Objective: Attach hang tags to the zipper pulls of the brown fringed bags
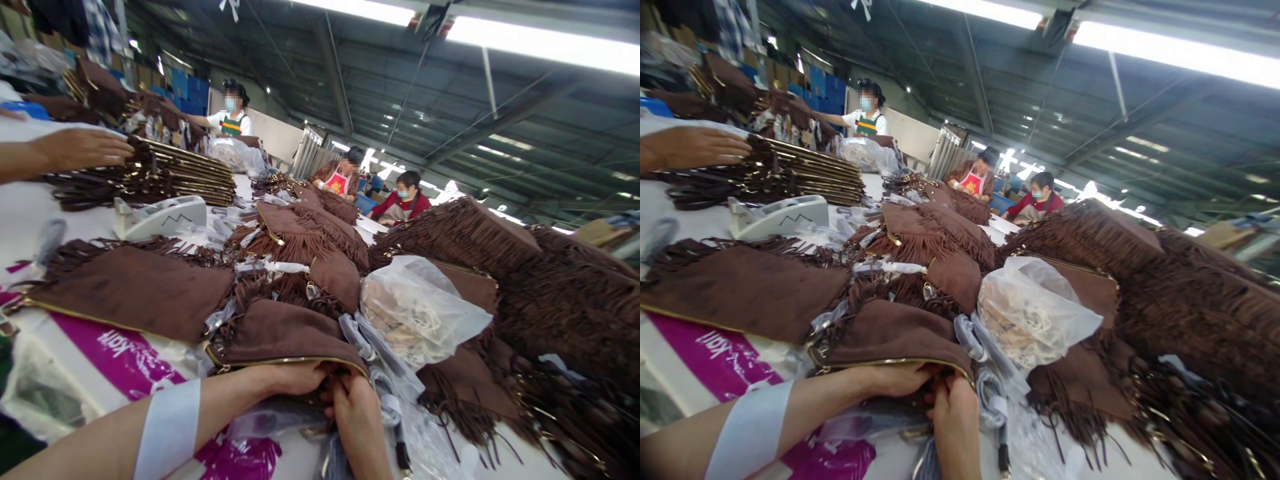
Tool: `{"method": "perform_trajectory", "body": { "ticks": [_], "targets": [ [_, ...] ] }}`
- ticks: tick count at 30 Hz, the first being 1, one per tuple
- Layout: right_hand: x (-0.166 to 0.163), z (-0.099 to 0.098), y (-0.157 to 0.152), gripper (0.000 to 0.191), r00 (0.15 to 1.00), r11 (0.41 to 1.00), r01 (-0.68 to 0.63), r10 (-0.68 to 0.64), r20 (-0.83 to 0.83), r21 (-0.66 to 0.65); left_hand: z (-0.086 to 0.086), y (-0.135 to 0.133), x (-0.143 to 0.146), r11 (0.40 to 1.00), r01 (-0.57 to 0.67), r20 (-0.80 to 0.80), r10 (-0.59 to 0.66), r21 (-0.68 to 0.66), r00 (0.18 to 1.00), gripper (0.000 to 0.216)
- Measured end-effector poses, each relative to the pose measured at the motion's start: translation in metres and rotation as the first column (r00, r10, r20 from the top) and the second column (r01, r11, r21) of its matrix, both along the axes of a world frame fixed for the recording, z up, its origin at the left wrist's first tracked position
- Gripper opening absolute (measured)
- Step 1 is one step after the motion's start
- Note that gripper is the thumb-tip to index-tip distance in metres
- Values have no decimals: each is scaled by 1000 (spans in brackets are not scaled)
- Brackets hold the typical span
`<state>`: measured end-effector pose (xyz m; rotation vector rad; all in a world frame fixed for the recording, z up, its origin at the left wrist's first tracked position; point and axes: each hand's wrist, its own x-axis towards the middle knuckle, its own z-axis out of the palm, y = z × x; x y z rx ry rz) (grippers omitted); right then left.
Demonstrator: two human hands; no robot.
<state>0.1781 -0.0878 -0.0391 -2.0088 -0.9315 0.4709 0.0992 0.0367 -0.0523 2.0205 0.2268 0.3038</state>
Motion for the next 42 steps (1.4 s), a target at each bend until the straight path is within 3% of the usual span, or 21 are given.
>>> {"method": "perform_trajectory", "body": {
  "ticks": [4,7,9,11,14,17,21,27,33,42],
  "targets": [
    [3,-7,-19,30,997,994,-55,49,65,90,15,0,-10,991,13,-3,-13,132,1000,30],
    [6,-18,-39,43,984,982,6,-40,172,188,30,1,-19,954,-9,21,3,300,1000,27],
    [7,-22,-49,46,986,968,58,-93,137,242,38,1,-24,940,-38,36,28,338,999,22],
    [7,-20,-55,45,996,956,80,-87,13,283,45,-1,-27,968,-33,38,24,250,999,19],
    [1,-7,-53,43,978,927,109,-35,-207,359,52,-6,-28,996,22,-14,-23,-90,1000,20],
    [-6,7,-43,45,938,897,148,7,-348,416,56,-10,-25,930,30,-79,-63,-365,995,20],
    [-6,7,-31,44,950,916,104,24,-312,387,53,-9,-21,859,116,-40,-156,-499,987,10],
    [8,-9,-36,51,998,956,-18,35,-53,293,42,-6,-15,799,105,-17,-143,-592,990,13],
    [13,-8,-40,52,985,982,-145,132,109,117,41,-9,-15,756,102,-15,-146,-647,989,18],
    [15,-13,-39,46,970,974,-187,161,184,129,41,-12,-15,802,82,-44,-133,-591,990,14]
  ]
}}
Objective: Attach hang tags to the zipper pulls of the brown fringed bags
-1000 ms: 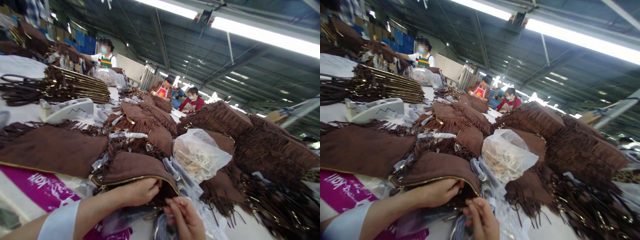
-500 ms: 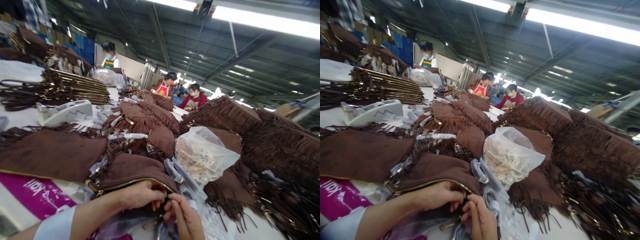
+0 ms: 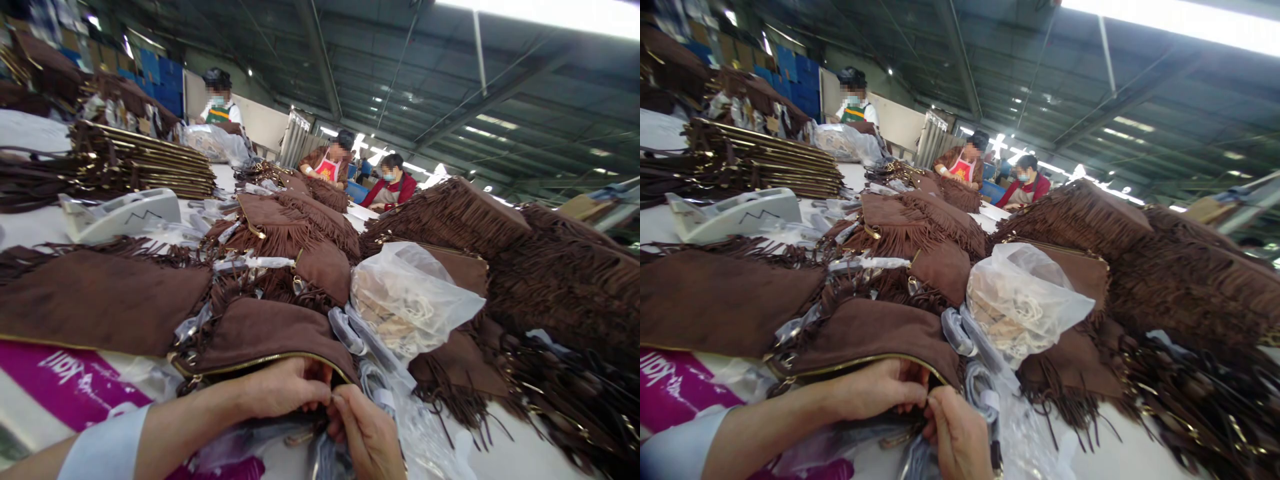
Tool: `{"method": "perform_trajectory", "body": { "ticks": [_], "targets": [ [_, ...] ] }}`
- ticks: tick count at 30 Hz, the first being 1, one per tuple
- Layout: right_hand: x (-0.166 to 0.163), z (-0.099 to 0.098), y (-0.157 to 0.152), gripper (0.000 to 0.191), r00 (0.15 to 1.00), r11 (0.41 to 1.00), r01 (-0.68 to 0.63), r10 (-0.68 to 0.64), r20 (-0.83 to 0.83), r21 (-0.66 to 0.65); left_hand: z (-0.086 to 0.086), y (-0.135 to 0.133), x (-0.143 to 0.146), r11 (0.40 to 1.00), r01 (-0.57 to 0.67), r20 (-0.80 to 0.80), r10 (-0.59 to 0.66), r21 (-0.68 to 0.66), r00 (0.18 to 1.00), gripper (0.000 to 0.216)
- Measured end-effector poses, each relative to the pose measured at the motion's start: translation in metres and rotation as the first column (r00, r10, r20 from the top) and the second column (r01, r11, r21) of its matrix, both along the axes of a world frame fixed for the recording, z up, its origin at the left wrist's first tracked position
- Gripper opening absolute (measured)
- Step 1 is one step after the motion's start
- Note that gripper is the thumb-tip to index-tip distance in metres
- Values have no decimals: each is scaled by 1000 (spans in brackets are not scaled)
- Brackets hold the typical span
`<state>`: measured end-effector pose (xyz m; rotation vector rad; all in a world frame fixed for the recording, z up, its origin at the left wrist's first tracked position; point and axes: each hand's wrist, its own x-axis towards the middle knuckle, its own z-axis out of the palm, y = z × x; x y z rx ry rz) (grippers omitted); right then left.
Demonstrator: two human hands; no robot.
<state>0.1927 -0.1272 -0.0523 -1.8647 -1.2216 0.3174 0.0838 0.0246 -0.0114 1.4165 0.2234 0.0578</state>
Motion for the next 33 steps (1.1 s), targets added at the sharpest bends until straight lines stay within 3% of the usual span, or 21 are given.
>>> {"method": "perform_trajectory", "body": {
  "ticks": [14,20,24,27,30,33],
  "targets": [
    [-2,-2,1,43,997,1000,-14,14,75,6,-9,-3,2,998,-42,5,42,-51,999,15],
    [-1,5,1,43,964,996,-74,86,252,-56,-16,-6,1,996,-90,-48,89,-15,995,16],
    [-2,15,7,42,884,976,-161,208,419,-145,-20,-6,0,992,-105,-57,109,63,992,15],
    [-2,22,10,40,868,972,-152,218,446,-180,-19,-4,1,990,-94,-66,101,107,993,15],
    [0,34,-2,34,904,981,-141,183,386,-134,-15,-2,3,992,-57,-42,62,115,997,15],
    [0,41,-36,23,909,988,-138,155,387,-72,-12,0,3,987,-14,-30,19,163,999,12]
  ]
}}
